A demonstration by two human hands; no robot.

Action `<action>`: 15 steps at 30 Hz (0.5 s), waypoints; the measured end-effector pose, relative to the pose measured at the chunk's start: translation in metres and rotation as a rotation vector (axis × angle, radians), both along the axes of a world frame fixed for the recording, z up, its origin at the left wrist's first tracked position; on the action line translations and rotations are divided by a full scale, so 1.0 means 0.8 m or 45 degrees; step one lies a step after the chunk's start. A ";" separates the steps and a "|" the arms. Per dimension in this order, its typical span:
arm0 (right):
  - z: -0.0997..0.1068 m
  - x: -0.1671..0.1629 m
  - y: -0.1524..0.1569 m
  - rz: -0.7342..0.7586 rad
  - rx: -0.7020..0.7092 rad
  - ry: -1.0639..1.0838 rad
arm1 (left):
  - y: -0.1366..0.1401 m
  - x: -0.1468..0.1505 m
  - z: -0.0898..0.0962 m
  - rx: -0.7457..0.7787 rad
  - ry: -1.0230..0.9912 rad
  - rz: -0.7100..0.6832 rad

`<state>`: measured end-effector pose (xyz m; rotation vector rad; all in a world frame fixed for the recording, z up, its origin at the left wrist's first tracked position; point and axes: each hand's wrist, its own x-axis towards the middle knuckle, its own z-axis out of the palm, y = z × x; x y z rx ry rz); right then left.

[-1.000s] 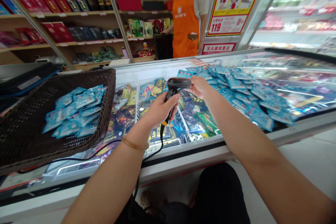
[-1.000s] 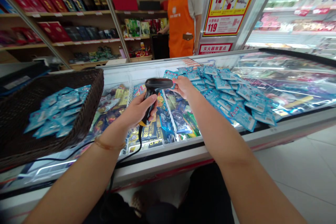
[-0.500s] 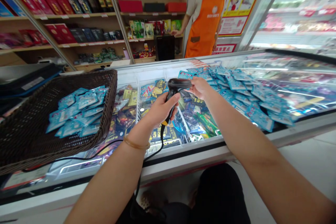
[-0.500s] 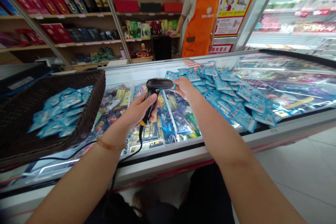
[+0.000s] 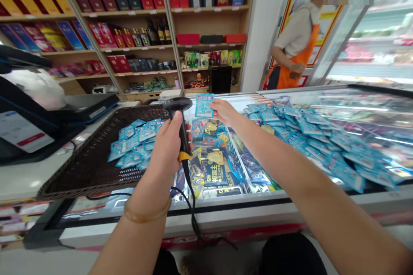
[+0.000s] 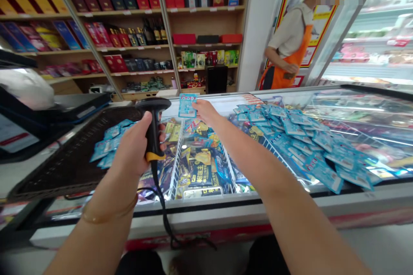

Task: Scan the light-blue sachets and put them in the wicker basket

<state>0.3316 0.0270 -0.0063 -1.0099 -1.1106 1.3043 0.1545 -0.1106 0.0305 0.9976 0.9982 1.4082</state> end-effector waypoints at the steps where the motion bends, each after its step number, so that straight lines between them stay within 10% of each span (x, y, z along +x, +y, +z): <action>1: 0.011 -0.030 0.005 0.057 -0.009 0.000 | -0.002 -0.012 0.001 -0.007 -0.017 0.055; 7: 0.030 -0.123 0.026 0.139 -0.044 -0.250 | -0.005 -0.050 -0.003 -0.130 -0.003 0.152; 15: -0.033 0.052 0.017 -0.524 0.016 -0.763 | 0.024 0.011 -0.023 -0.090 0.004 -0.087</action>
